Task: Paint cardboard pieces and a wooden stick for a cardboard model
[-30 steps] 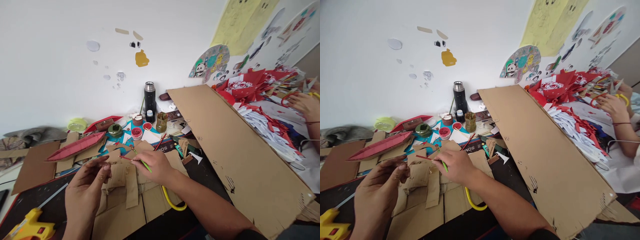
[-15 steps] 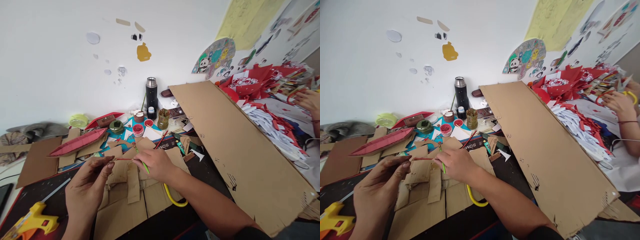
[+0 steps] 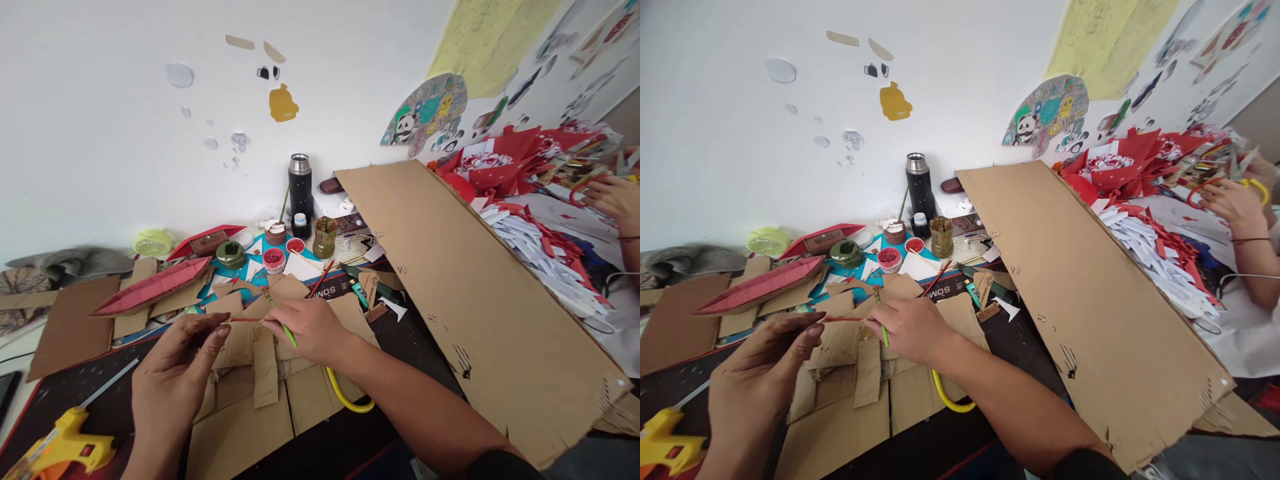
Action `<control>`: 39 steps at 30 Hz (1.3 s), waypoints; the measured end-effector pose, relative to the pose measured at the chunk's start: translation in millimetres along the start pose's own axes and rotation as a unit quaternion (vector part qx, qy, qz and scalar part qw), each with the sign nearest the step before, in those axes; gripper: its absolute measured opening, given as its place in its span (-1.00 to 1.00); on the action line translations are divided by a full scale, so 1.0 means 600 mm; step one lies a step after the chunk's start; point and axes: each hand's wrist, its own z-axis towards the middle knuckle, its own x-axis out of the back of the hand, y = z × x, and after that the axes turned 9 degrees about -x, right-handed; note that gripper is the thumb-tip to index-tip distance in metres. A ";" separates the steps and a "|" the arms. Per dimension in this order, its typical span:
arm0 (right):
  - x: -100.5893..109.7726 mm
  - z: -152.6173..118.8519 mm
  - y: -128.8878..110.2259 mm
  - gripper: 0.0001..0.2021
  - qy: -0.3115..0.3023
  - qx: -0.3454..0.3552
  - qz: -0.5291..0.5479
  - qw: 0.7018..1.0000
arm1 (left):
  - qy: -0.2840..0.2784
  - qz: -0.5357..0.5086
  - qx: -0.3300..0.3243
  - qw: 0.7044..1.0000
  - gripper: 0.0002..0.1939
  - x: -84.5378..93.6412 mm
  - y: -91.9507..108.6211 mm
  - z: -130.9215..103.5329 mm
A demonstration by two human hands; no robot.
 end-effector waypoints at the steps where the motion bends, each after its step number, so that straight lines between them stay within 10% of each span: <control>1: 0.000 0.000 0.000 -0.64 0.003 -0.004 0.011 1.000 | -0.004 -0.015 0.011 1.000 -0.65 0.000 -0.005 0.002; 24: -0.008 0.000 -0.030 -0.80 0.046 -0.119 0.270 0.954 | -0.182 -0.213 0.178 0.943 -0.42 -0.045 -0.030 0.005; 33: -0.006 0.000 -0.032 -0.78 0.004 -0.127 0.263 0.956 | -0.143 -0.291 0.230 0.918 -0.39 -0.055 -0.020 -0.001; 39: 0.010 0.004 -0.028 -0.60 0.028 -0.161 0.379 0.911 | -0.092 -0.188 0.154 0.966 -0.48 -0.037 -0.045 0.006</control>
